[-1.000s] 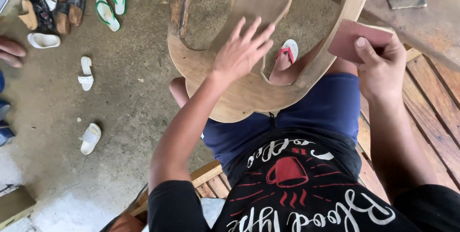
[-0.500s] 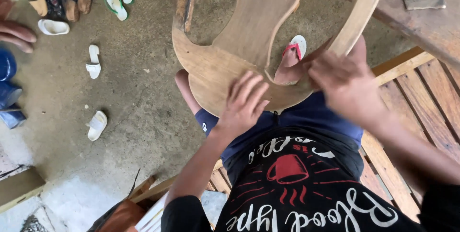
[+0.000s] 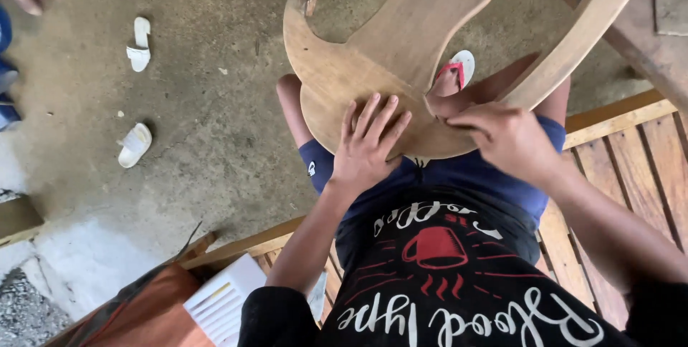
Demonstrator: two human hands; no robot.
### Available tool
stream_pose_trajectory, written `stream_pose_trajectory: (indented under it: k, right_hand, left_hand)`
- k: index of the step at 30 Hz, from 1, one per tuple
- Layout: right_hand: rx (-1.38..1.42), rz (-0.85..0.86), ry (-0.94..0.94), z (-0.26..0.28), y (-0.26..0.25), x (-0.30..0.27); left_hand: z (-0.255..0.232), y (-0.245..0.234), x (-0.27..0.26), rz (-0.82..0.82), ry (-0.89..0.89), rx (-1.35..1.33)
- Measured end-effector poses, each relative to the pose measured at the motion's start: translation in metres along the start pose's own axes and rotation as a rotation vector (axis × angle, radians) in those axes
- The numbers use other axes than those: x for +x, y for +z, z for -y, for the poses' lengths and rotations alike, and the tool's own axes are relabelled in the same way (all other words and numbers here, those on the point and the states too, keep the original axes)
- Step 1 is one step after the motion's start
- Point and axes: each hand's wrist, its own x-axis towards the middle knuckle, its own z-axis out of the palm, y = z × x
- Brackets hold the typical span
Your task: Sanding the wooden backrest of a chair with sandpaper.
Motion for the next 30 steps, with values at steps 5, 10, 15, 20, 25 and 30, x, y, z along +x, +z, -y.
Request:
stream_pose_trajectory:
  k: [5, 10, 15, 20, 25, 30]
  right_hand:
    - [0.086, -0.149, 0.184, 0.004, 0.012, 0.036]
    - [0.142, -0.052, 0.127, 0.0, 0.019, 0.046]
    - [0.151, 0.284, 0.009, -0.026, -0.001, 0.05]
    - [-0.009, 0.444, 0.054, -0.004, -0.031, 0.09]
    - [-0.097, 0.328, -0.25, -0.023, -0.015, 0.059]
    - [0.034, 0.238, -0.297, -0.027, -0.001, 0.073]
  left_hand:
    - [-0.002, 0.001, 0.001, 0.025, -0.016, 0.036]
    - [-0.003, 0.005, 0.0, -0.014, -0.035, 0.028]
    - [-0.006, 0.007, 0.003, -0.02, -0.012, 0.039]
    - [-0.005, -0.013, 0.015, 0.037, -0.003, 0.05]
    - [-0.011, -0.008, 0.009, 0.01, -0.023, 0.02]
    - [-0.012, -0.014, 0.017, -0.059, 0.003, 0.063]
